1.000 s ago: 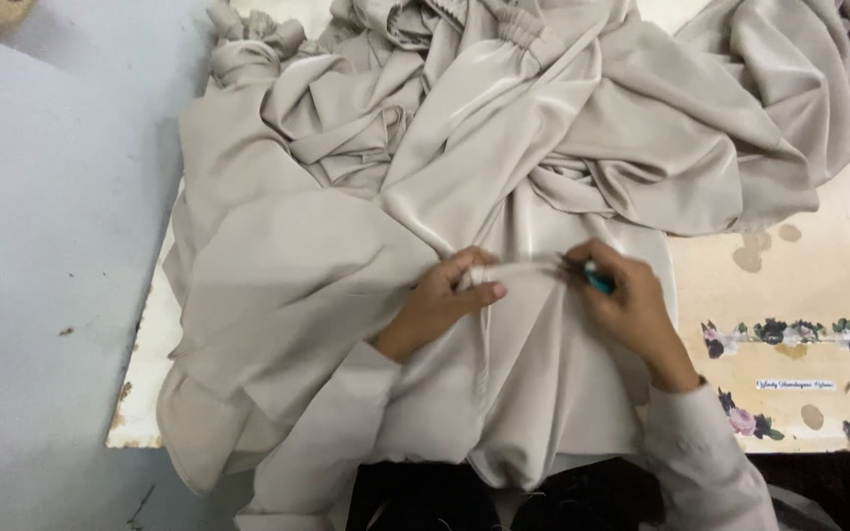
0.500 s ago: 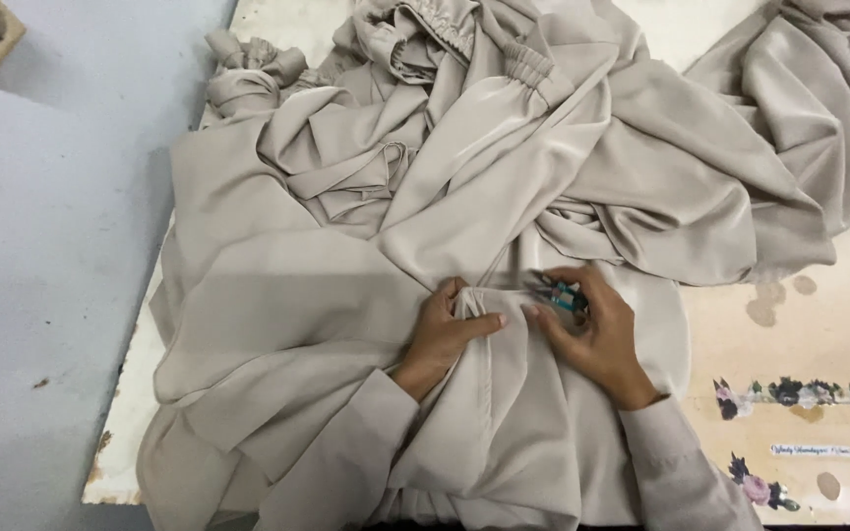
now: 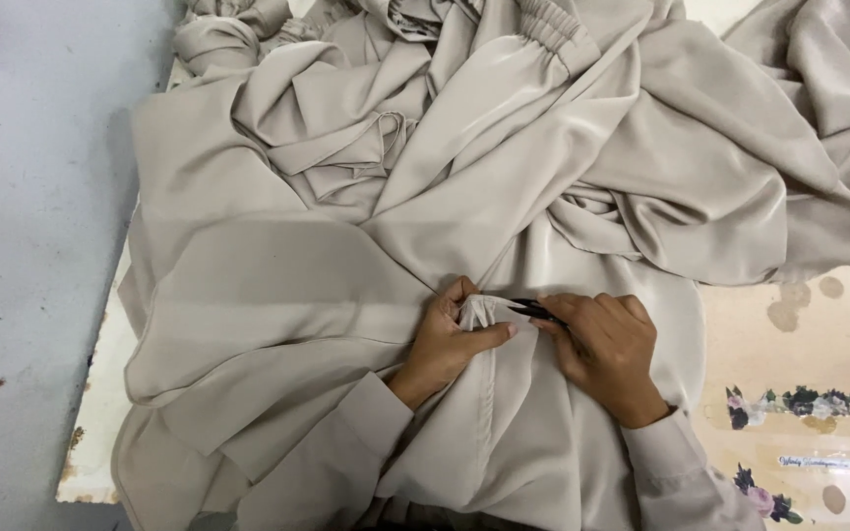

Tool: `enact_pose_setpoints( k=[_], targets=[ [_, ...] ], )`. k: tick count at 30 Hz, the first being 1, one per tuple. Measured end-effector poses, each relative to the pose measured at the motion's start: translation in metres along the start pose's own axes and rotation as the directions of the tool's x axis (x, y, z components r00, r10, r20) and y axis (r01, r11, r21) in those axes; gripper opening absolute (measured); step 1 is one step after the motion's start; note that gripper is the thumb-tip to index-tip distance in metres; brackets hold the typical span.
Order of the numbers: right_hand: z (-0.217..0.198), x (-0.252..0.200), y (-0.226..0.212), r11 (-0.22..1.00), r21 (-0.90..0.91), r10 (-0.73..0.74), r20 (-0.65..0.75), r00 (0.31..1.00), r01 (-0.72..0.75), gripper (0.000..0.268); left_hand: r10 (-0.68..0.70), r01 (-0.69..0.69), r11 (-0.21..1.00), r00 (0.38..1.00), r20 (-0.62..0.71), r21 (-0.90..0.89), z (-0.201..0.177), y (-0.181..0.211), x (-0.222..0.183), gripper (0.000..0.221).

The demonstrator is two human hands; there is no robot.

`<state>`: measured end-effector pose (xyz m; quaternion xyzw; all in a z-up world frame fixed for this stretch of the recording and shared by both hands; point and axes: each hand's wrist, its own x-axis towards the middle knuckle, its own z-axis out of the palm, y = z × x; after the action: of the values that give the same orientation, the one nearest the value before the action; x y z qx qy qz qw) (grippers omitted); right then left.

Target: Trimming loose threads from a beige garment using thread snips on a work table.

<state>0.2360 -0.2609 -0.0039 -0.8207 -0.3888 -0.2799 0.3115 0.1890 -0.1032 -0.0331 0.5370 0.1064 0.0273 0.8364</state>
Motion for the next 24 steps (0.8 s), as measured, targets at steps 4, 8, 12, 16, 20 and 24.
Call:
enact_pose_setpoints(
  k=[4,8,12,16,20,24],
  targets=[
    [-0.0017,0.0024,-0.0028,0.995,-0.075,-0.063,-0.038,0.997,0.060,0.010,0.007,-0.006,1.000,1.000,-0.016,0.013,0.0006,0.0023,-0.0005,0.025],
    [-0.0019,0.0022,-0.0037,0.988,-0.106,-0.115,-0.057,0.992,0.109,0.010,0.024,-0.023,1.000,0.999,-0.043,0.017,0.0012,-0.0030,0.0010,0.027],
    [-0.0014,0.0010,-0.0044,0.977,-0.153,-0.159,-0.070,0.985,0.147,0.010,0.022,-0.018,0.998,0.998,-0.067,0.060,0.0063,0.0041,-0.0014,0.028],
    [0.0012,-0.0021,-0.0020,0.968,-0.180,-0.190,-0.069,0.979,0.175,0.013,0.034,-0.029,0.997,0.996,-0.080,0.066,0.0055,0.0024,-0.0007,0.026],
    [0.0052,-0.0032,-0.0002,0.947,-0.239,-0.248,-0.121,0.961,0.214,0.013,0.052,-0.046,0.997,0.994,-0.097,0.064,0.0042,0.0010,-0.0014,0.027],
    [0.0065,-0.0046,-0.0003,0.938,-0.260,-0.267,-0.122,0.956,0.229,0.014,0.067,-0.062,0.996,0.993,-0.097,0.057,0.0030,-0.0036,0.0003,0.025]
  ],
)
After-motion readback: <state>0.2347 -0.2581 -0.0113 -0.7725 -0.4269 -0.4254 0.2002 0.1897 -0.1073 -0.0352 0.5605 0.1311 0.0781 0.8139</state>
